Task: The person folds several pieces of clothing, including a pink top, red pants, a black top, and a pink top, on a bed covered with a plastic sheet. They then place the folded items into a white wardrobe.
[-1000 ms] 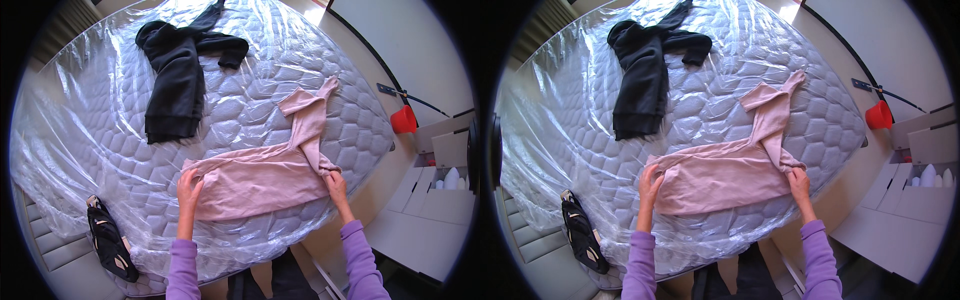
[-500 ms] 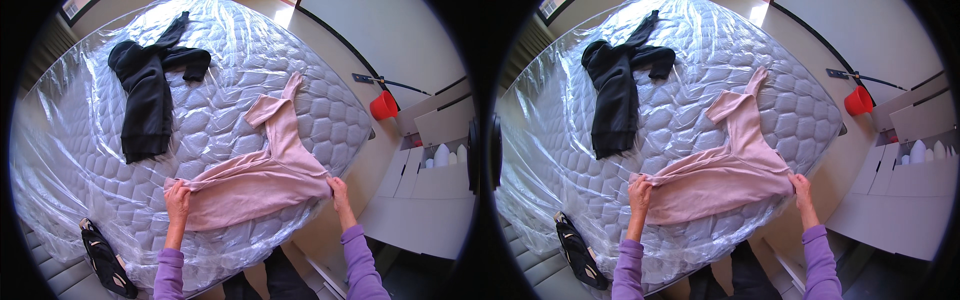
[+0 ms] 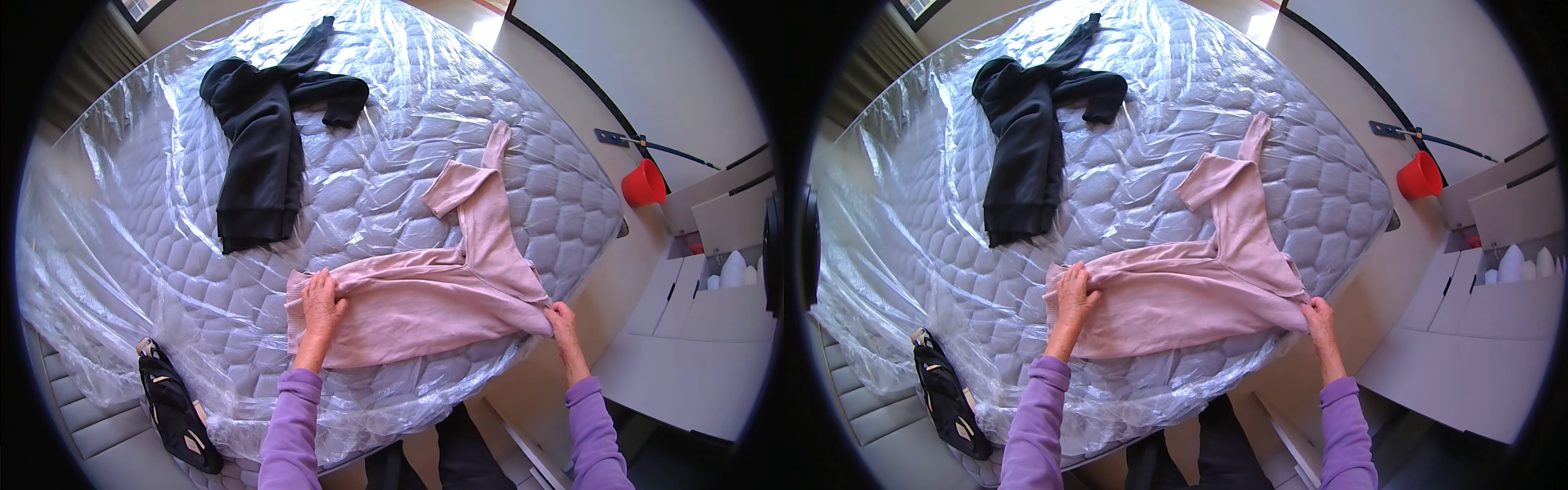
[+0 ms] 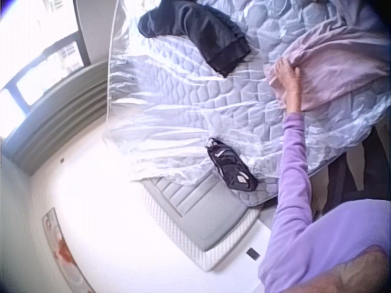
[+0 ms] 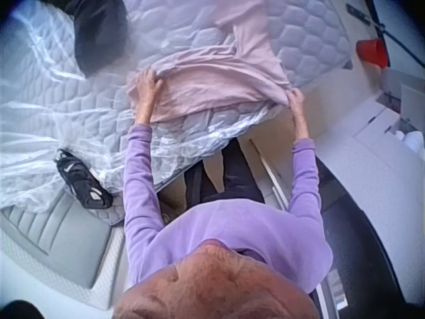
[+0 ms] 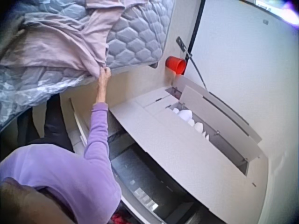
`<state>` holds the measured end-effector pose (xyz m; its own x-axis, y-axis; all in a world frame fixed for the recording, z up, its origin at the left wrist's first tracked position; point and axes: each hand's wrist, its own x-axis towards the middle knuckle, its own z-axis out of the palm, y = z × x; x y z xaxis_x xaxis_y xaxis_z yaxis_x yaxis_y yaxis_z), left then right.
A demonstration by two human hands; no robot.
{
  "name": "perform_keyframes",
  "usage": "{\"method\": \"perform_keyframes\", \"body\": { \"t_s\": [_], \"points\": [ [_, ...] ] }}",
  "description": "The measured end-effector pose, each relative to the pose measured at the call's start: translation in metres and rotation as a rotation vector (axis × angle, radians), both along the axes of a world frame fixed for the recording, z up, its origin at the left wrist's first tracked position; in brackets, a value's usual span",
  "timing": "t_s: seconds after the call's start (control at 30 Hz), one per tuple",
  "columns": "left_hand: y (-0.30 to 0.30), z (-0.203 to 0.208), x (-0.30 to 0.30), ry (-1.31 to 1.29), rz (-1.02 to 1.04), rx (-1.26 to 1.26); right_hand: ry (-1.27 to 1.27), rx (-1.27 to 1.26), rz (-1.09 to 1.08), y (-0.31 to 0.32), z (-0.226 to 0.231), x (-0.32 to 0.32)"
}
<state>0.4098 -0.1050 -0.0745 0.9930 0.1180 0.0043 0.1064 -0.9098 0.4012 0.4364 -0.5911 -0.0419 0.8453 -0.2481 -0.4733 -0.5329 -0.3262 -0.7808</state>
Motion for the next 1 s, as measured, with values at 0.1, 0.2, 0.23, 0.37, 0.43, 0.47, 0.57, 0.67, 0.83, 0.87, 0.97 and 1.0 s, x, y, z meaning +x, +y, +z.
{"method": "perform_keyframes", "body": {
  "t_s": [0.1, 0.2, 0.23, 0.37, 0.43, 0.47, 0.57, 0.67, 0.83, 0.87, 0.97, 1.0],
  "points": [
    [-0.001, 0.008, -0.014, -0.024, -0.051, -0.031, -0.136, -0.153, 0.085, -0.035, -0.027, 0.001],
    [0.015, 0.011, -0.046, 0.017, -0.047, -0.040, -0.154, -0.299, 0.159, -0.040, -0.041, 0.006],
    [0.021, 0.010, -0.055, 0.040, -0.034, -0.044, -0.152, -0.303, 0.171, -0.041, -0.046, 0.008],
    [0.040, 0.011, -0.056, -0.009, 0.188, -0.331, -0.476, -0.967, 0.423, -0.020, -0.036, 0.018],
    [0.048, 0.019, -0.052, -0.070, 0.238, -0.405, -0.532, -0.777, 0.511, 0.041, 0.002, 0.035],
    [0.051, 0.026, -0.048, -0.064, 0.253, -0.448, -0.563, -0.685, 0.577, 0.064, 0.011, 0.042],
    [0.066, 0.026, -0.032, -0.254, 0.446, -0.559, -0.755, -0.606, 0.792, 0.141, 0.019, 0.056],
    [0.079, 0.012, -0.042, -0.397, 0.786, -0.946, -0.785, -0.463, 0.887, 0.213, 0.008, 0.060],
    [0.063, -0.011, -0.083, -0.052, 0.736, -0.874, -0.856, -0.531, 1.033, 0.287, -0.031, 0.064],
    [0.057, -0.011, -0.086, 0.015, 0.747, -0.839, -0.841, -0.543, 1.066, 0.297, -0.038, 0.064],
    [0.045, -0.011, -0.078, -0.092, 0.598, -0.490, -0.770, -0.541, 1.109, 0.312, -0.050, 0.063],
    [0.040, -0.005, -0.071, -0.079, 0.558, -0.426, -0.758, -0.509, 1.110, 0.314, -0.048, 0.063]
  ]
}}
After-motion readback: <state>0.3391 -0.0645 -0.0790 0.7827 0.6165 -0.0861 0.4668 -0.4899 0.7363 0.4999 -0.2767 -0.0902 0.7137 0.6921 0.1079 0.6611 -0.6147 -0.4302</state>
